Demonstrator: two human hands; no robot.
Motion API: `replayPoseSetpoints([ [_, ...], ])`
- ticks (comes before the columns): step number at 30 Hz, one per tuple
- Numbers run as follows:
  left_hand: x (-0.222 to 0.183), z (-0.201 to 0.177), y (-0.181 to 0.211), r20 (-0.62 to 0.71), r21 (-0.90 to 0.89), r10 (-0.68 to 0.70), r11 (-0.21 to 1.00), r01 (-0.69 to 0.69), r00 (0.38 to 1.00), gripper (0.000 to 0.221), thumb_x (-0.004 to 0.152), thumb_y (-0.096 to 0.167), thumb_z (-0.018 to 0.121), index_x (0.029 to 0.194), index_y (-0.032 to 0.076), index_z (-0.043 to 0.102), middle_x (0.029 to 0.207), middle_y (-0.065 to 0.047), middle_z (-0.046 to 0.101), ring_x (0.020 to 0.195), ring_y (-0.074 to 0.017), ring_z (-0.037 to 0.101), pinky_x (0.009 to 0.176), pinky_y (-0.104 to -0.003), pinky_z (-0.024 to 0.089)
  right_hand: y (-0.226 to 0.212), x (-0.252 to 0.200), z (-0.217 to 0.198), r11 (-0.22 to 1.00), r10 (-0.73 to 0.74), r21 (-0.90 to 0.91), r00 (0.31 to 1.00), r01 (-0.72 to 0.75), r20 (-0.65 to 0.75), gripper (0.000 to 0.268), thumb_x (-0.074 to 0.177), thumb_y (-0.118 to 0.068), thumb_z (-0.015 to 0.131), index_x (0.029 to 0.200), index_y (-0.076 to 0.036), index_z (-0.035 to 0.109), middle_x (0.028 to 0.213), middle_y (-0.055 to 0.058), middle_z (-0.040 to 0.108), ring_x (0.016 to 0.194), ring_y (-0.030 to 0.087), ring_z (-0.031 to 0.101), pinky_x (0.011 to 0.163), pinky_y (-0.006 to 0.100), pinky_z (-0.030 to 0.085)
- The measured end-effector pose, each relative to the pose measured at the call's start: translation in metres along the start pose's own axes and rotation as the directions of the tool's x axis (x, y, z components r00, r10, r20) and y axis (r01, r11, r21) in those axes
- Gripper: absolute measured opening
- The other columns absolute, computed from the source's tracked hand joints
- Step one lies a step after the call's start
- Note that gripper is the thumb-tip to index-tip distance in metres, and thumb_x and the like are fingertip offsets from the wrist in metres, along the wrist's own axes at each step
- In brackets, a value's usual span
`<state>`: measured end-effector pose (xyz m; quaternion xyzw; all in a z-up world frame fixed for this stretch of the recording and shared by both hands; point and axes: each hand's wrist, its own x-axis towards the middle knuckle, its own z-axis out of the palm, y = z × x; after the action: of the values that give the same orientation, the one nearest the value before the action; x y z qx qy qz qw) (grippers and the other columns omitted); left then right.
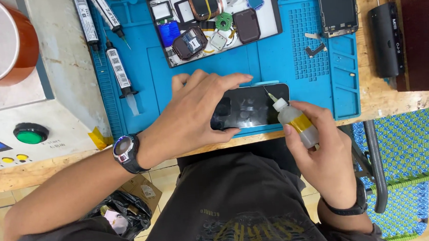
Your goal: The person uses a screwdriver to remove screws from the bottom of a smartphone. They then use a plastic pry tool to separate the screen from the phone's frame, carefully working around the edges to detach it.
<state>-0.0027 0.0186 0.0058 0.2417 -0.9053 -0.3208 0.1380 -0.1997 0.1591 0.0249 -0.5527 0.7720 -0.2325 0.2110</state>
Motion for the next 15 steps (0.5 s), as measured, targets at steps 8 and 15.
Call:
replayPoseSetpoints([
  [8,0.000,0.001,-0.001,-0.003,-0.004,-0.002,1.000,0.002,1.000,0.075,0.077,0.033,0.080,0.135,0.021,0.034,0.101,0.001,0.055,0.089,-0.0213,0.045,0.075,-0.035,0.025,0.003,0.001,-0.002,1.000,-0.009,-0.014,1.000,0.009,0.021,0.035,0.091,-0.025,0.055,0.123,-0.013,0.050,0.112,0.007,0.062,0.073,0.026,0.062,0.056,0.033,0.045],
  [15,0.000,0.001,-0.002,0.000,-0.012,0.007,1.000,-0.007,1.000,0.076,0.076,0.032,0.081,0.135,0.020,0.034,0.099,-0.001,0.054,0.088,-0.0220,0.044,0.076,-0.035,0.025,0.014,0.004,-0.032,0.999,0.006,0.032,1.000,-0.007,0.029,0.049,0.088,-0.022,0.055,0.134,-0.005,0.049,0.115,0.016,0.053,0.101,0.027,0.056,0.084,0.035,0.043],
])
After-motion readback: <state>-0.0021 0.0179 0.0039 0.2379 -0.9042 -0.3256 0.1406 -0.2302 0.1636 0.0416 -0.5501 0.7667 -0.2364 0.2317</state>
